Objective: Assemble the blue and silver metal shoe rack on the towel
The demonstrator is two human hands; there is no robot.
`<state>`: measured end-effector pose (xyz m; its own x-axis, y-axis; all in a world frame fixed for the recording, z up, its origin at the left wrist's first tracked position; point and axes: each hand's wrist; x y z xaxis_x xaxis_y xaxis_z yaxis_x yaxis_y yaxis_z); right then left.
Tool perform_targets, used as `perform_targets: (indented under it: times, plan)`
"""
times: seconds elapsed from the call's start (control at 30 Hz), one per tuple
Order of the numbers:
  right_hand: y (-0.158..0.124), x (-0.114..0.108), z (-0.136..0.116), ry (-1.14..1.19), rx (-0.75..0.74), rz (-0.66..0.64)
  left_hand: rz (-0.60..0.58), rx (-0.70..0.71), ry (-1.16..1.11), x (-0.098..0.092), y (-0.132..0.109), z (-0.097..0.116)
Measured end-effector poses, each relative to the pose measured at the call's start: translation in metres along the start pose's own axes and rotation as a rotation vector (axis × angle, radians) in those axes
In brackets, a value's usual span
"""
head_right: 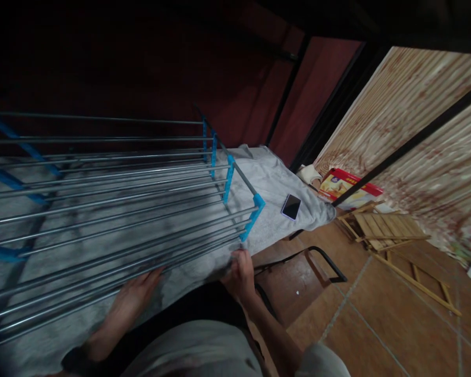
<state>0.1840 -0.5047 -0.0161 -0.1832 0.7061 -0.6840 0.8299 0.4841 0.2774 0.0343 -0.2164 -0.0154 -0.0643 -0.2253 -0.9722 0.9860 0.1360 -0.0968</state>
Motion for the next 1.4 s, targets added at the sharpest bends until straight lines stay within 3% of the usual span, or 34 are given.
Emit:
perform_targets:
  times: [0.13, 0.33, 0.53, 0.93, 1.4]
  plan:
    - [0.017, -0.014, 0.033, 0.164, 0.218, 0.229, -0.022, 0.050, -0.048, -0.010, 0.001, -0.006]
    - [0.041, -0.005, 0.054, 0.147, 0.132, 0.083, 0.007, 0.053, -0.018, -0.014, 0.002, -0.002]
    - [0.048, -0.001, 0.055, 0.112, 0.122, 0.050, -0.002, 0.068, -0.043, -0.012, 0.001, -0.005]
    - [0.047, 0.004, 0.057, 0.035, 0.126, 0.065, 0.034, 0.051, -0.095, -0.014, 0.001, -0.001]
    - [0.050, 0.006, 0.066, 0.020, 0.130, 0.064, -0.021, 0.073, -0.083, -0.006, 0.001, -0.005]
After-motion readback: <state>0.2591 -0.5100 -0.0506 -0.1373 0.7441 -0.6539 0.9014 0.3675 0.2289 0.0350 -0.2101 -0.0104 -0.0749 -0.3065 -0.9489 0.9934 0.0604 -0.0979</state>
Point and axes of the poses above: each hand's wrist, its own y-axis towards the middle knuckle, its own x-axis out of the palm, z = x × y, and after that the axes turned 9 degrees about -z, right-handed
